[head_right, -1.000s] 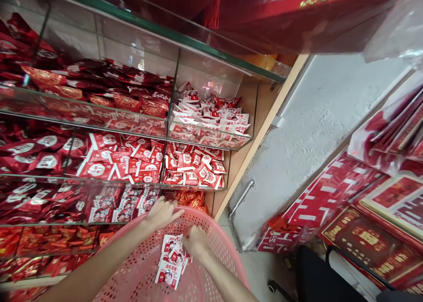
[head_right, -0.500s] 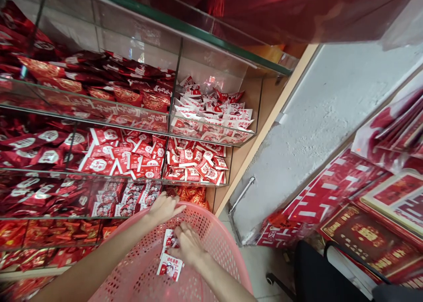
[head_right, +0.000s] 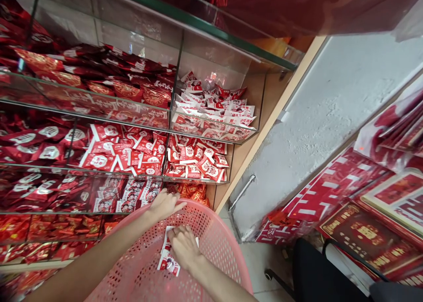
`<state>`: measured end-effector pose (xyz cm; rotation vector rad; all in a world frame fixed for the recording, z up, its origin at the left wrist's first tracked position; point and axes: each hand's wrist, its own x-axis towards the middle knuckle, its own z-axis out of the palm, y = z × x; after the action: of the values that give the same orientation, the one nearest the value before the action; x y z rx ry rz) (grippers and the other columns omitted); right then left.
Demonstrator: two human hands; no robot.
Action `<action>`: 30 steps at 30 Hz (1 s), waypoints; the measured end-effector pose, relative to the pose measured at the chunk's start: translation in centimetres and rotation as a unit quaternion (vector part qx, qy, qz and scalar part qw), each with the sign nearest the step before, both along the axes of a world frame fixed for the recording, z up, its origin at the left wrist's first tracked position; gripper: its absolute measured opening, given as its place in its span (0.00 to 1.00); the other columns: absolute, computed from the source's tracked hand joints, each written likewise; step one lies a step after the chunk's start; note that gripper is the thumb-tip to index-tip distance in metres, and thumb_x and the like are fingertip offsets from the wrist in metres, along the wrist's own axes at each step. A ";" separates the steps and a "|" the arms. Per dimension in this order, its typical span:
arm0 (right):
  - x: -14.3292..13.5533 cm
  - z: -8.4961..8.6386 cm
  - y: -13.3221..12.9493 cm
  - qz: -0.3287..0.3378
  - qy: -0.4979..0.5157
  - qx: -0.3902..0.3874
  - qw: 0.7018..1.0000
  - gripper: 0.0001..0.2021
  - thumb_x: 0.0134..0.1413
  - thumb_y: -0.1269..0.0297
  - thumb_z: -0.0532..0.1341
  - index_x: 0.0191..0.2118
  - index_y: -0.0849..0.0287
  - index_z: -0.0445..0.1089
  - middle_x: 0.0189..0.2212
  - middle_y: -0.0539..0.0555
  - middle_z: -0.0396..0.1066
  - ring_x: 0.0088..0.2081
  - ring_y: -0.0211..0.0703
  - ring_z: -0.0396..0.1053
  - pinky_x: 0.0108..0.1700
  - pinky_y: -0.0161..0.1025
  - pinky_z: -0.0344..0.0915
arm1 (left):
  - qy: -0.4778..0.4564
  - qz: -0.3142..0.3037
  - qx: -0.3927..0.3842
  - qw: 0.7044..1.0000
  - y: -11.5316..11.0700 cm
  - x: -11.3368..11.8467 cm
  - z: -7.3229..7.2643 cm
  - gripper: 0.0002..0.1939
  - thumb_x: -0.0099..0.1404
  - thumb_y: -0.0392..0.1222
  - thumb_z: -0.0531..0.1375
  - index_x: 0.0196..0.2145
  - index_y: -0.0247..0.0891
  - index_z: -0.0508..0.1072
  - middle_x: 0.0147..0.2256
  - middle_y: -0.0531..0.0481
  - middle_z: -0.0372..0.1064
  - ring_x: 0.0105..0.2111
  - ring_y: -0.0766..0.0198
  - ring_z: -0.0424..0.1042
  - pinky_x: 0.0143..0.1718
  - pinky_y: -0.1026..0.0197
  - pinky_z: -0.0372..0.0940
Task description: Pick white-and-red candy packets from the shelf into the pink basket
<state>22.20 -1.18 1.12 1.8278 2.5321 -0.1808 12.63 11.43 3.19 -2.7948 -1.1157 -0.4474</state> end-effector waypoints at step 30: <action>2.2 1.2 -1.1 0.046 -0.016 -0.138 0.989 0.18 0.38 0.60 0.68 0.38 0.58 0.68 0.35 0.54 0.75 0.34 0.49 0.72 0.30 0.35 0.59 | 0.024 0.006 0.007 1.000 -0.2 -0.1 0.1 0.33 0.66 0.58 0.39 0.39 0.28 0.73 0.28 0.36 0.76 0.30 0.52 0.74 0.43 0.52 0.55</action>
<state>24.42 -2.32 2.36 1.5963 2.4179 -0.4703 12.52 11.23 3.33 -2.7695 -1.1129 -0.3833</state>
